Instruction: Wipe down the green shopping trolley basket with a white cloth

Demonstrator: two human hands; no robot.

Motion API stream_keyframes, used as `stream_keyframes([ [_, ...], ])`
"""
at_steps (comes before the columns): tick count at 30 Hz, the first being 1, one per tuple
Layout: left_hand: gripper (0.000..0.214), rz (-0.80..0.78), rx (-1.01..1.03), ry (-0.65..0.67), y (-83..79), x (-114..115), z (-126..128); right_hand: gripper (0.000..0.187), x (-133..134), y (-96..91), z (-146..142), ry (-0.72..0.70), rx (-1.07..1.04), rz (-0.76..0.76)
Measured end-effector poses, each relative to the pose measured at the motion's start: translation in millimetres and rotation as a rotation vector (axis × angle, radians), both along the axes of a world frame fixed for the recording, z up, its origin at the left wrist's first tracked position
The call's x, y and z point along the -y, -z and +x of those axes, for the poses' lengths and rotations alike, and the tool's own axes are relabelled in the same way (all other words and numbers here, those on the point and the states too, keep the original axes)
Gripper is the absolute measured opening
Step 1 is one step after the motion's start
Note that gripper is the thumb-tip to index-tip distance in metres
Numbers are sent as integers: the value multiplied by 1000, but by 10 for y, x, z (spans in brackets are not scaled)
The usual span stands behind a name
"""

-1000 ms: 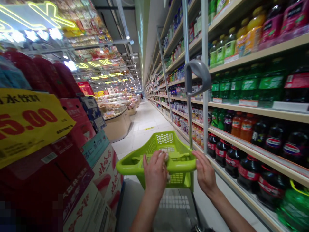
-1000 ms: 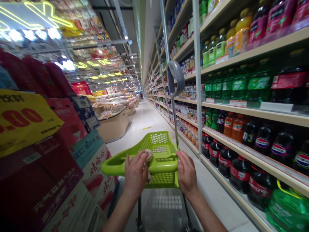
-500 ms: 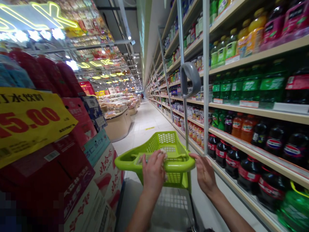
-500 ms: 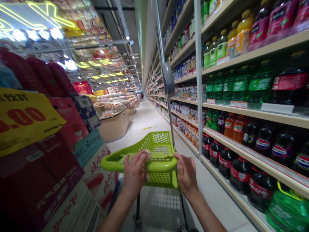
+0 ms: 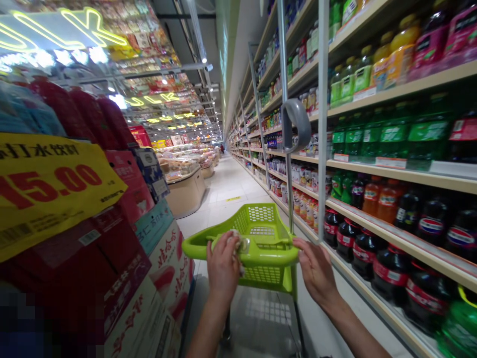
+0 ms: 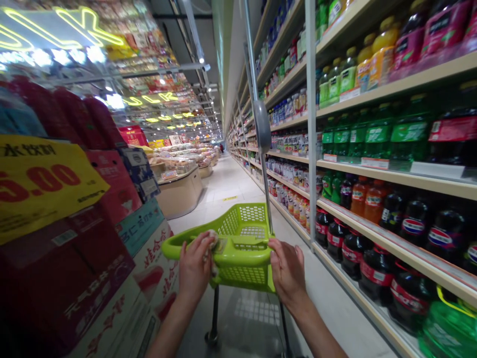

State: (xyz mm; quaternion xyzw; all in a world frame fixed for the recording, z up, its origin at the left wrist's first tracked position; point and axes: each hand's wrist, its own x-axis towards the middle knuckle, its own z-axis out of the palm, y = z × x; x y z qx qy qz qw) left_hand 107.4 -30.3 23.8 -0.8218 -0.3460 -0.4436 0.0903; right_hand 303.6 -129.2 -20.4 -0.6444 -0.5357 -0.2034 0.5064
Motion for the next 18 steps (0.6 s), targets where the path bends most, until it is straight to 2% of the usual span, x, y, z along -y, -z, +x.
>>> stream_keyframes([
  [2,35,-10,57,-10,-11,-67,-22,20,-21,-84,-99,8,25,0],
  [7,45,80,-20,232,73,109,289,22,-118,-273,-478,-71,124,-36],
  [9,44,100,-46,268,90,95,281,22,-140,-299,-552,-81,126,-61],
  [11,41,84,-34,232,85,-34,125,20,-144,-299,-550,-99,107,-66],
  [15,35,-5,74,5,42,-344,-274,19,-121,-255,-432,-139,103,-17],
  [16,34,-13,84,-21,35,-353,-305,19,-115,-240,-401,-135,109,4],
  [18,34,5,60,16,35,-249,-230,19,-105,-209,-343,-113,114,36],
])
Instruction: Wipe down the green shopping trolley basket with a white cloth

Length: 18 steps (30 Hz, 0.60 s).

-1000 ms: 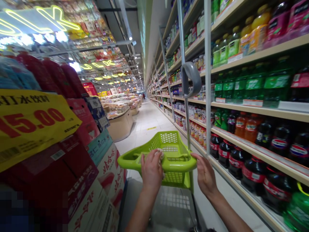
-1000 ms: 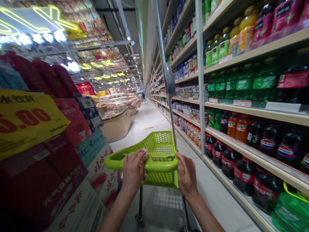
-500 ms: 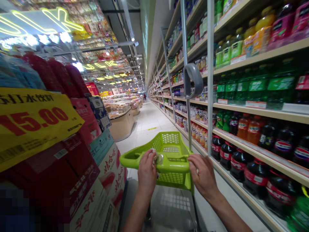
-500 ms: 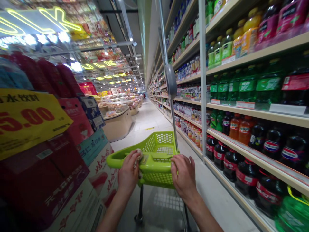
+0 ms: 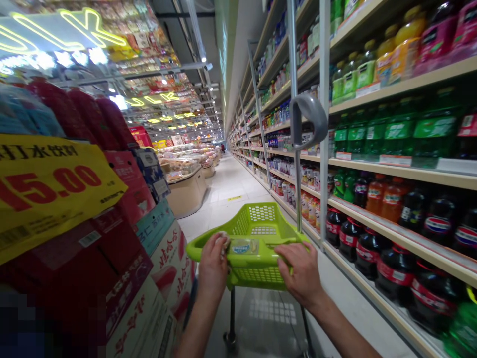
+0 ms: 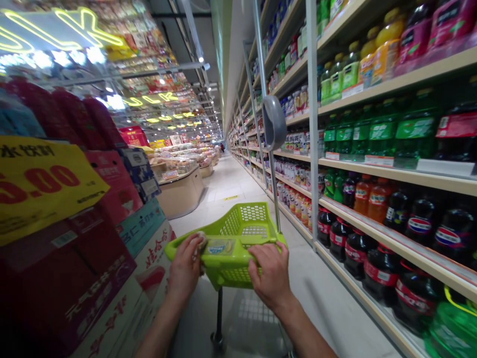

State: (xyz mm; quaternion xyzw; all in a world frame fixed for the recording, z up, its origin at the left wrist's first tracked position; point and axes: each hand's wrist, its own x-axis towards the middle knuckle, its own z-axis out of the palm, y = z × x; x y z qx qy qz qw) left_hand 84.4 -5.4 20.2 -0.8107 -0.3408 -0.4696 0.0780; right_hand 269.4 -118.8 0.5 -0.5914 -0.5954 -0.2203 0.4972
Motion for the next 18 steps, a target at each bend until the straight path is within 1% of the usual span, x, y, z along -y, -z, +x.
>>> stream_keyframes([
  [4,35,110,-110,246,23,388,429,17,36,32,128,23,63,22],
  [6,36,127,-129,298,22,443,501,18,72,33,209,21,99,19],
  [8,37,86,-103,253,13,337,375,19,115,35,304,27,104,7],
  [11,32,-32,-12,67,-15,42,5,20,174,51,461,47,86,21],
  [12,29,-72,17,15,-25,-25,-91,20,186,58,512,54,79,34],
  [13,27,-103,32,-6,-33,-54,-146,20,192,64,558,61,71,49],
  [15,26,-121,12,42,-34,11,-111,20,188,67,619,85,55,71],
  [18,34,-29,-48,172,-13,289,220,19,156,36,603,172,33,66],
])
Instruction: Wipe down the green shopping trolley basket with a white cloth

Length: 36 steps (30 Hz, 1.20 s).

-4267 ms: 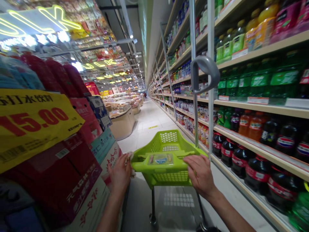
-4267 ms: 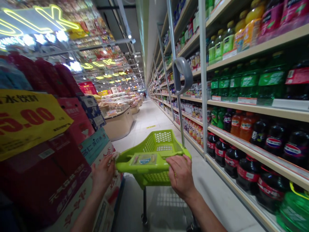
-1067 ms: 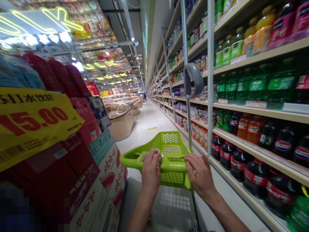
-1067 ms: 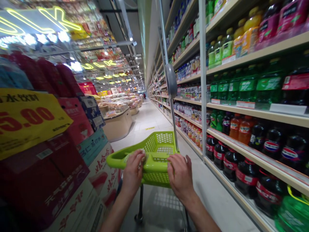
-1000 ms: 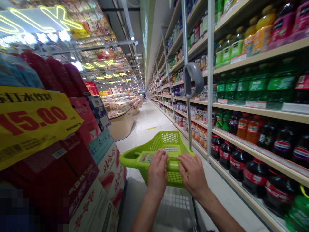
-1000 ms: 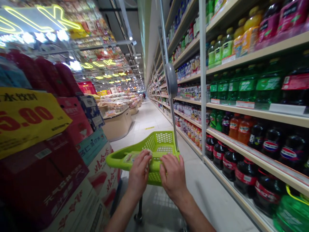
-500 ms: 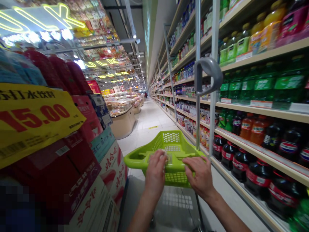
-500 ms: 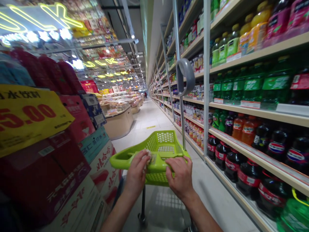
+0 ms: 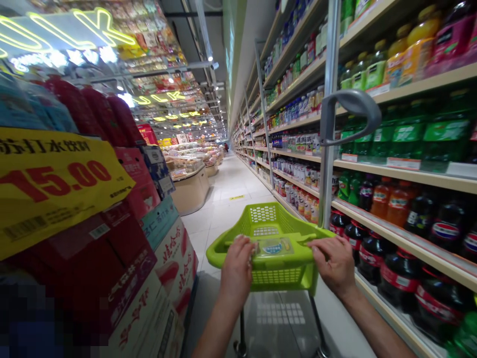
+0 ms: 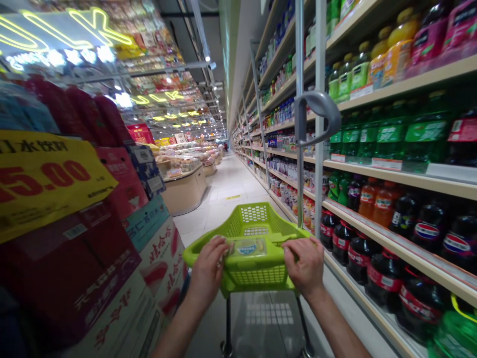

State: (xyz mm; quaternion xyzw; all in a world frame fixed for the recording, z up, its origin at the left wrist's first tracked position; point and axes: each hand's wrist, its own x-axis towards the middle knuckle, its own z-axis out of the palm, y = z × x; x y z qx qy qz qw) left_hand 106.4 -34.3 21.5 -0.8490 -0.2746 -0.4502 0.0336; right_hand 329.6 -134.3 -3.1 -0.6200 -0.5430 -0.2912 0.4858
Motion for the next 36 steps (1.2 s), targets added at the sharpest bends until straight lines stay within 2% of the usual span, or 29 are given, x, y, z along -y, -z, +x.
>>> stream_keyframes([
  [3,40,84,-33,95,0,192,324,16,-27,-49,-115,38,-1,-70],
  [6,37,53,-67,51,-25,155,367,14,-33,-70,-217,-1,2,-111],
  [9,29,-83,-51,-100,-36,17,149,14,-34,-53,-255,-43,15,-107],
  [11,30,-149,-61,-119,-22,-62,-62,15,-36,-34,-266,-57,25,-95],
  [14,35,-161,-73,-125,19,-188,-384,17,-38,-18,-295,-80,53,-75],
  [16,36,-153,-38,-188,45,-298,-554,18,-38,-16,-324,-104,77,-70],
  [18,35,-151,20,-280,67,-389,-634,19,-39,-12,-351,-113,83,-66],
  [20,37,-139,73,-312,93,-394,-577,19,-46,1,-362,-105,80,-53],
  [22,42,-101,91,-223,122,-284,-383,19,-56,25,-349,-97,113,-37],
  [25,51,-36,61,-16,133,-40,-21,20,-66,62,-285,-86,193,-32],
  [27,53,-19,33,70,110,26,76,21,-62,78,-227,-78,218,-36],
  [29,52,-33,40,51,87,-44,-30,21,-51,88,-174,-83,241,-31],
  [33,45,-137,148,-196,104,-349,-527,22,-38,119,-112,-81,261,-8],
  [35,44,-173,185,-258,134,-378,-620,22,-51,143,-93,-70,290,8],
  [36,45,-177,186,-246,150,-342,-592,22,-61,156,-80,-67,315,17],
])
